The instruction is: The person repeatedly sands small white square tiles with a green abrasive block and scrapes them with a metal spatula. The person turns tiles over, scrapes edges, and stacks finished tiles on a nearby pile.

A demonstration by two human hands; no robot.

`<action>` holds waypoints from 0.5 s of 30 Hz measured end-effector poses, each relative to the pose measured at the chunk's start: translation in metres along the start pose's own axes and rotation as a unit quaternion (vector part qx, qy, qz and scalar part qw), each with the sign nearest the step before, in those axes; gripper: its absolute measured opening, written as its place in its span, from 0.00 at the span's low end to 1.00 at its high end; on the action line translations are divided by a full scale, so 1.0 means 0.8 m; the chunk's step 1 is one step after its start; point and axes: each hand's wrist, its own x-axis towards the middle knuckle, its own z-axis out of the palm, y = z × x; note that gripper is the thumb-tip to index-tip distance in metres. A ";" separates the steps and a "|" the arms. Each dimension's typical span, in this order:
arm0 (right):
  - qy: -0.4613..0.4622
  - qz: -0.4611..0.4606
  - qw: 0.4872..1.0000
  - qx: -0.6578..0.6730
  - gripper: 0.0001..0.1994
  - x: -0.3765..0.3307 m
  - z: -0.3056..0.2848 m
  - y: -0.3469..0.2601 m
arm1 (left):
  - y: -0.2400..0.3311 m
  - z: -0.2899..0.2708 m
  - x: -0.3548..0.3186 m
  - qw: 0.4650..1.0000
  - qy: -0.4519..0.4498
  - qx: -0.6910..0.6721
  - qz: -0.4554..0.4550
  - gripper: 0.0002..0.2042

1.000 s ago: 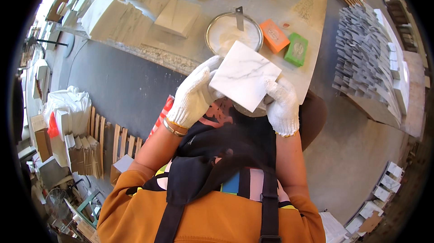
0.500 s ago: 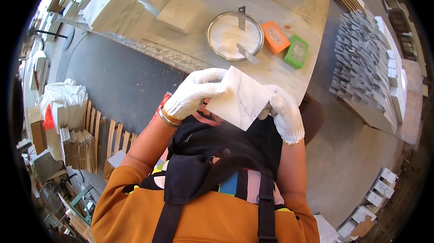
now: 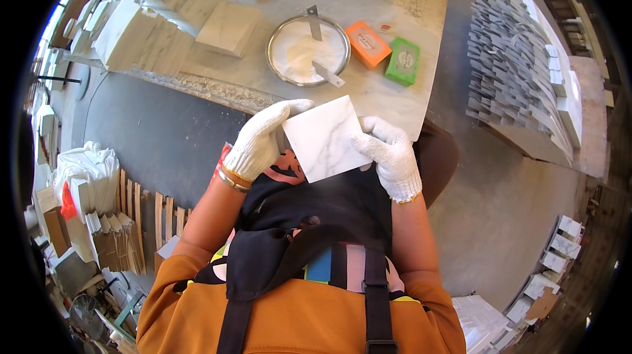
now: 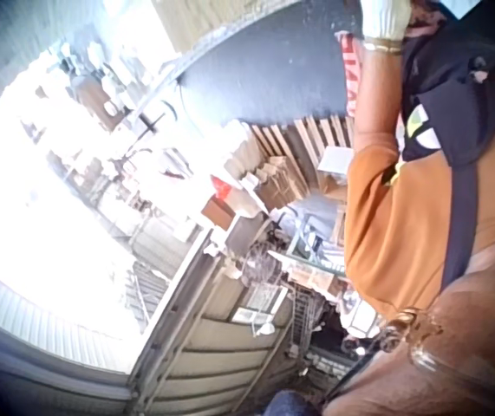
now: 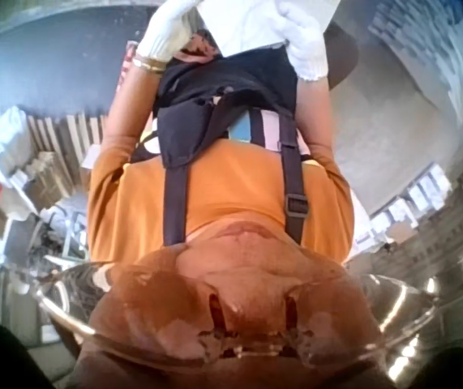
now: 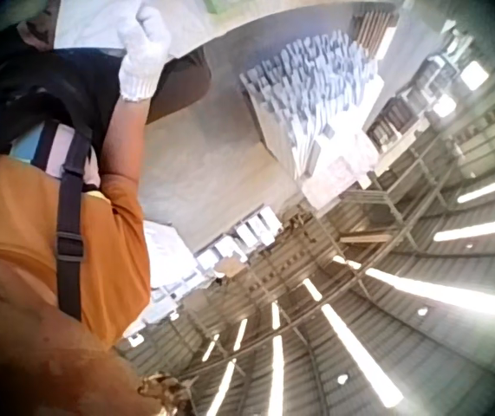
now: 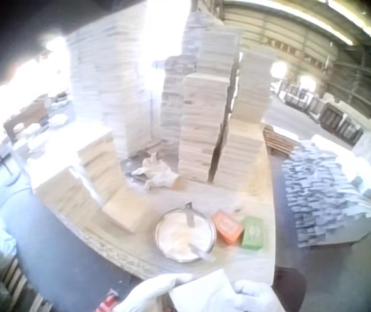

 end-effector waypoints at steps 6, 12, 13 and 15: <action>0.022 -0.016 0.999 0.047 0.14 -0.003 0.004 0.011 | -0.013 -0.008 -0.002 0.996 -0.025 -0.070 -0.046 0.26; 0.067 -0.050 0.995 0.056 0.18 -0.005 0.001 0.017 | -0.032 -0.008 -0.002 0.997 -0.044 -0.051 -0.036 0.28; 0.070 -0.048 0.995 0.053 0.18 -0.006 0.002 0.017 | -0.033 -0.009 -0.001 0.996 -0.044 -0.059 -0.044 0.28; 0.078 -0.044 0.995 0.049 0.18 -0.007 0.003 0.016 | -0.035 -0.012 0.000 0.997 -0.045 -0.054 -0.040 0.28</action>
